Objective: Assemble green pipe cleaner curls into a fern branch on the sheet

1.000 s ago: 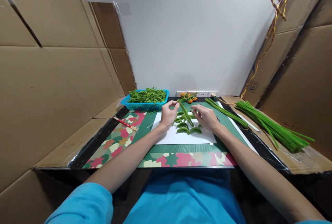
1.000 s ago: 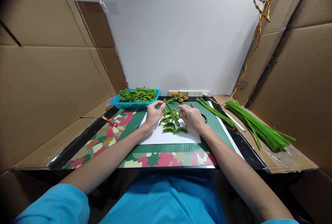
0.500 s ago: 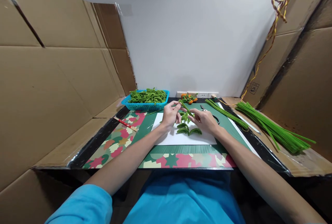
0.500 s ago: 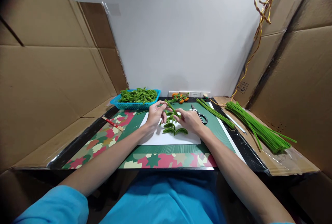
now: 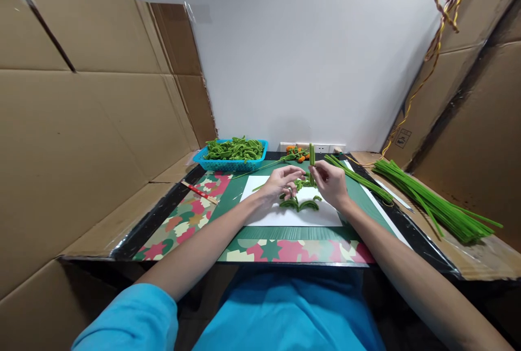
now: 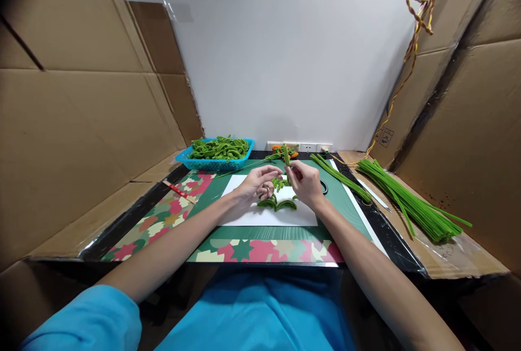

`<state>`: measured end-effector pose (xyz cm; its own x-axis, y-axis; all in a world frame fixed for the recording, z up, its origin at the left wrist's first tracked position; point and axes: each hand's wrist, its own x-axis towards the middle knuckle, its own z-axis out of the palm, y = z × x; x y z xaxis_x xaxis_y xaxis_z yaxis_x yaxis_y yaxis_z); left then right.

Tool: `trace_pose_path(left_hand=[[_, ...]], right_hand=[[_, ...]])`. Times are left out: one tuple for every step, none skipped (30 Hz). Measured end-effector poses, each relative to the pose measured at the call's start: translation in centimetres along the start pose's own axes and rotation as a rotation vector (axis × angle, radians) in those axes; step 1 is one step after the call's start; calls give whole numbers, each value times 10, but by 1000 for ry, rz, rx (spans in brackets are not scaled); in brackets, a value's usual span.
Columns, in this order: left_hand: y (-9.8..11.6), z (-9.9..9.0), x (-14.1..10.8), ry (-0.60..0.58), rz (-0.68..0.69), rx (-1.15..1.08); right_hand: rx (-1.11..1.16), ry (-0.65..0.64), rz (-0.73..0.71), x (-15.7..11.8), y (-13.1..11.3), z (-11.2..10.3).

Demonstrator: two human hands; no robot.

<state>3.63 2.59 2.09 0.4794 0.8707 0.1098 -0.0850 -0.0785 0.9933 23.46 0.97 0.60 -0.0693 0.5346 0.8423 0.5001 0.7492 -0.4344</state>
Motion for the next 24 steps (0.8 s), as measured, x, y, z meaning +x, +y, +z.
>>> trace_pose_path(left_hand=[[-1,1,0,-6,-5,6],[-2,2,0,-7,-6,9],[-4,2,0,-6,-5,9],[-5,3,1,-4,-4,6],[-7,3,2,-1,-3,1],[-8,3,2,4,-4,-5],[-9,2,3,12,-4,-12],[-10,1,3,23,-4,-18],[-10,0,4,38,-4,-23],[-10,-1,4,56,-2,-27],[-10,-1,3,74,0,-31],[-9,-2,3,87,0,-33],[-8,-2,2,92,-2,-34],[-7,-2,2,91,-5,-35],[-6,-2,1,84,-7,-35],[-5,-1,1,76,-8,-36],[-5,0,0,71,-7,-36],[-5,1,0,71,-3,-37],[-5,2,1,76,3,-39],[-6,2,1,82,9,-41],[-7,3,2,89,14,-44],[-8,4,2,94,19,-47],[-9,4,2,96,24,-50],[-9,5,2,95,29,-52]], right_hand=[[20,21,18,0,0,0],[40,38,35,-1,1,0],[59,51,51,-1,1,1],[76,60,63,-1,1,1],[93,65,74,-2,1,2],[107,68,81,-2,1,3],[120,71,88,-2,2,4],[132,72,95,-3,2,4],[141,74,102,-3,2,5],[147,77,111,-3,2,5],[151,82,121,-4,2,5],[153,88,130,-4,3,5],[153,94,138,-4,3,4],[153,101,145,-4,3,3],[153,108,151,-4,3,3],[153,113,157,-3,4,2],[154,117,163,-3,4,0],[157,122,170,-2,4,-1],[162,126,178,-2,5,-2],[168,129,186,-1,5,-3],[176,132,194,-1,5,-3],[186,133,204,-1,5,-3],[197,132,214,-1,5,-3],[210,127,224,-2,4,-3]])
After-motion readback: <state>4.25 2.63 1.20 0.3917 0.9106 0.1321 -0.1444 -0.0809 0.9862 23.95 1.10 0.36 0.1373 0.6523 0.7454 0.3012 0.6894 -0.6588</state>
